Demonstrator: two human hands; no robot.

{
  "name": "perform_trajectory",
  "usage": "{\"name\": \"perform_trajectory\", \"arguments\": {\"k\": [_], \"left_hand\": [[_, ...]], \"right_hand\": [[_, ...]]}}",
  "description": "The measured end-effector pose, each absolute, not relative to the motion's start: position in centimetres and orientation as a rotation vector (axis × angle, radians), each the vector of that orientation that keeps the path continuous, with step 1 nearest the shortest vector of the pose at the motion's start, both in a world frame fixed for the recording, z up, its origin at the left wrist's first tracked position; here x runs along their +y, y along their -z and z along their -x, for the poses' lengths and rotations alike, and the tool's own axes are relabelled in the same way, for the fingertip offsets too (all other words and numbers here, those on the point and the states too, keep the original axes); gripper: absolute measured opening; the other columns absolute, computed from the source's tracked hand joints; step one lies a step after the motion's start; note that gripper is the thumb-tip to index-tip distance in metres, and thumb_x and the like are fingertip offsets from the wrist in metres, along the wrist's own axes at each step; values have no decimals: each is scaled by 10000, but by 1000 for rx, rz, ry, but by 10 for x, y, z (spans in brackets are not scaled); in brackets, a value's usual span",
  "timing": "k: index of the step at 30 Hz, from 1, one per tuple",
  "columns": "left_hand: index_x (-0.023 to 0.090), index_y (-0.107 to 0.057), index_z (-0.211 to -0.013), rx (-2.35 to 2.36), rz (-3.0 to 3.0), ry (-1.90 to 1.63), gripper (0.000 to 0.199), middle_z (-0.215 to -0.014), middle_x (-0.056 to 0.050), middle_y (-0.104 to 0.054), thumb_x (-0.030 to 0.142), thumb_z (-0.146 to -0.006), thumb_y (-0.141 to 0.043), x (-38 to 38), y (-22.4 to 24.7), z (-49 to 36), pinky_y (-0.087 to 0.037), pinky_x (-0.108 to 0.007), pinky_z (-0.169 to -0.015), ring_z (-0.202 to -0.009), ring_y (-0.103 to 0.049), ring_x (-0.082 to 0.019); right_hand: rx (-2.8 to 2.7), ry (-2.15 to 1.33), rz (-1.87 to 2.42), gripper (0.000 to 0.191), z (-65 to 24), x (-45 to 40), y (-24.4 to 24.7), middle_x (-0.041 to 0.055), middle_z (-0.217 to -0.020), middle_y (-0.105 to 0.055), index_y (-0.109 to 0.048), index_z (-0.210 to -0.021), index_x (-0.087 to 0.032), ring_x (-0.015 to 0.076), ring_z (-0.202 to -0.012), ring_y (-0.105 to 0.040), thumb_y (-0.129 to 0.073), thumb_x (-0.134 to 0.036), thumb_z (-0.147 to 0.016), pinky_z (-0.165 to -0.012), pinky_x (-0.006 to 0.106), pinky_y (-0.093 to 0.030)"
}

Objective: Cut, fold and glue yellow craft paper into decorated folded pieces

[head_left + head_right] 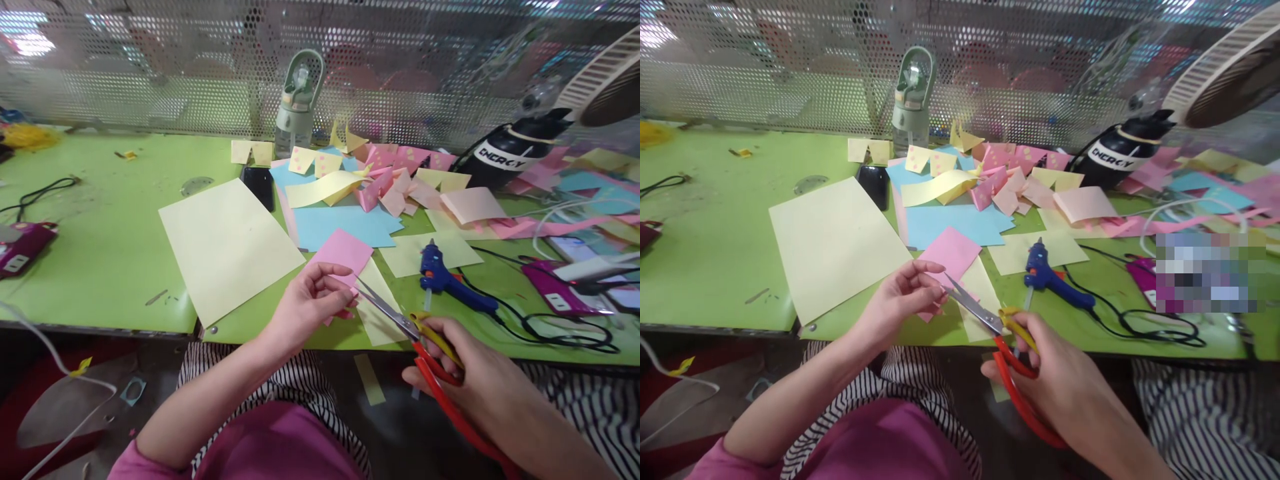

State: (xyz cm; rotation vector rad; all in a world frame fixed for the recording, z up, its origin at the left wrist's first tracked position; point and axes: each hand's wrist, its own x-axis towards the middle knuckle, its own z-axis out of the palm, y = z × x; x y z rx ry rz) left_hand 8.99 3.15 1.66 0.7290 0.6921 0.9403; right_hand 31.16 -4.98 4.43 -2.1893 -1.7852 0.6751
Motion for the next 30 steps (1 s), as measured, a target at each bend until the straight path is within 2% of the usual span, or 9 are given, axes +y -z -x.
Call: {"name": "perform_trajectory", "arguments": {"k": [3,7,16,30], "left_hand": [[135,-612,-989,690,-785,-974,275,-716,26,-646,80,-728,-681,30,-17,-91,-475,-134,-498,-591,-618,-58],[140,-621,-994,696,-868,-1003,299,-743,20,-655,104,-705,-692,28,-14,-92,-501,-144,-537,-588,-598,-49],[137,-629,-994,688,-945,-1012,254,-761,12,-645,136,-749,-695,26,-12,-93,-483,-156,-558,-590,-585,-46],[151,-623,-1012,697,-980,-998,236,-787,-8,-642,155,-782,-678,25,-11,-94,-508,-206,-595,-627,-591,-81]], "right_hand": [[-1842,-581,2208,542,-302,-49,-50,11,-680,-680,-609,-1026,-270,242,-591,-644,-668,-653,-647,-540,335,-472],[-1873,-620,2262,550,-299,-46,-53,0,-644,-666,-604,-1029,-262,239,-570,-635,-679,-650,-646,-535,338,-466],[-1859,-718,2298,565,-304,-43,-50,-5,-696,-701,-595,-1042,-258,229,-612,-662,-703,-638,-639,-560,329,-494],[-1789,-739,2264,486,-304,-42,-50,-25,-606,-683,-617,-920,-286,229,-533,-652,-751,-608,-581,-487,323,-475]]}}
